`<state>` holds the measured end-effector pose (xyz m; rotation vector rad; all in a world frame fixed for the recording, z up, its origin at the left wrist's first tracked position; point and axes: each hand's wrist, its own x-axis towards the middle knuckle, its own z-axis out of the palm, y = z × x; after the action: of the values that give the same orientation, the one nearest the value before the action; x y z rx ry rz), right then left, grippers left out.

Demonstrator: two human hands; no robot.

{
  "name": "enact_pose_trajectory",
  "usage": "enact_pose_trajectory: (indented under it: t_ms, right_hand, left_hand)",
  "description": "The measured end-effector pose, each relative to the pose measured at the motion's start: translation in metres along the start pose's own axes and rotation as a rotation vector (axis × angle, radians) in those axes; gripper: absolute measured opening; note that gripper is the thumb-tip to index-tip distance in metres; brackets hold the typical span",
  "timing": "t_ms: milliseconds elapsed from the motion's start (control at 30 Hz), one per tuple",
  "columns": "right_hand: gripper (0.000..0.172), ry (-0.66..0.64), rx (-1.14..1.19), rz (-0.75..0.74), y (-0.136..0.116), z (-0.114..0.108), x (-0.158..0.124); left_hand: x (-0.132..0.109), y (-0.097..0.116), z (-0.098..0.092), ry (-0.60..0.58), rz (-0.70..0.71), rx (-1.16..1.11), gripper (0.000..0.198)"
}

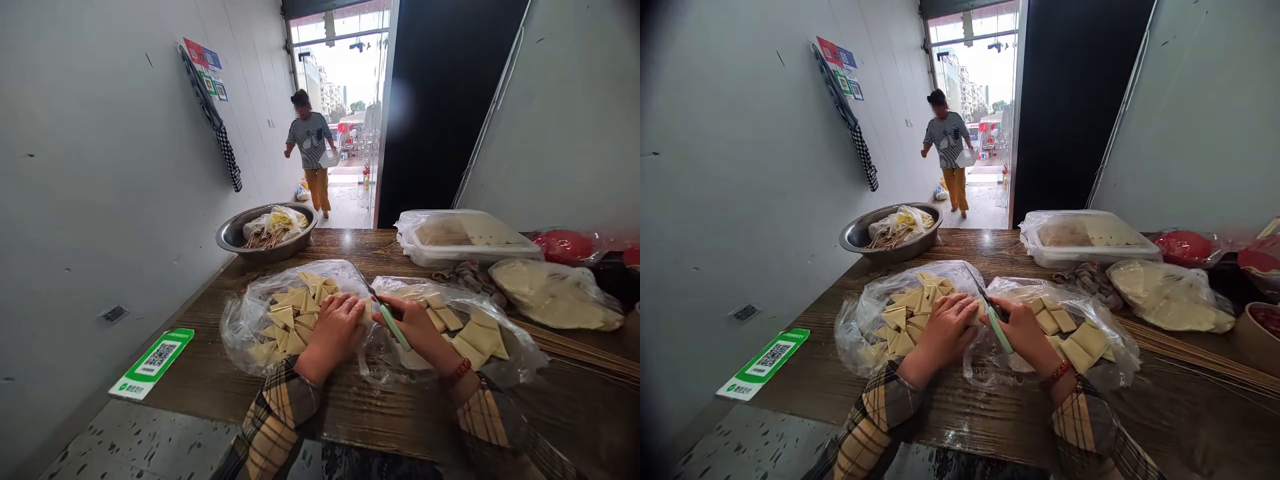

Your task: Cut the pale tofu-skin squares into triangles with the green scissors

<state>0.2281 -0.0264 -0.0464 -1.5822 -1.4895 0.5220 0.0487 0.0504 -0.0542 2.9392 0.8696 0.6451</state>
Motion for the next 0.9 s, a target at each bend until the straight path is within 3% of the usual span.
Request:
enact_pose_trajectory:
  t_ms: [100, 300, 433, 567, 633, 800, 900]
  right_hand:
    - [0.049, -0.03, 0.044, 0.028, -0.001, 0.0, 0.0]
    - [0.052, -0.028, 0.044, 0.062, -0.003, 0.0, 0.001]
    - [0.052, 0.01, 0.055, 0.057, -0.001, 0.0, 0.002]
    - [0.053, -0.008, 0.096, 0.074, 0.001, -0.001, -0.001]
    - [0.054, 0.002, 0.099, 0.067, 0.001, -0.002, -0.003]
    - [0.058, -0.042, 0.075, 0.067, 0.001, -0.005, -0.007]
    - [0.058, -0.067, 0.062, 0.061, 0.001, -0.006, -0.008]
  left_hand:
    - [0.0, 0.0, 0.002, -0.027, 0.03, -0.008, 0.04]
    - [0.004, -0.002, 0.005, 0.019, 0.011, -0.114, 0.032]
    - [0.005, -0.011, -0.002, 0.221, -0.114, -0.486, 0.024]
    - [0.004, -0.021, -0.011, 0.379, -0.454, -0.836, 0.022]
    - [0.003, -0.023, -0.014, 0.371, -0.55, -0.987, 0.026]
    - [0.004, -0.022, -0.017, 0.409, -0.612, -1.411, 0.034]
    - [0.005, -0.019, -0.02, 0.435, -0.648, -1.555, 0.04]
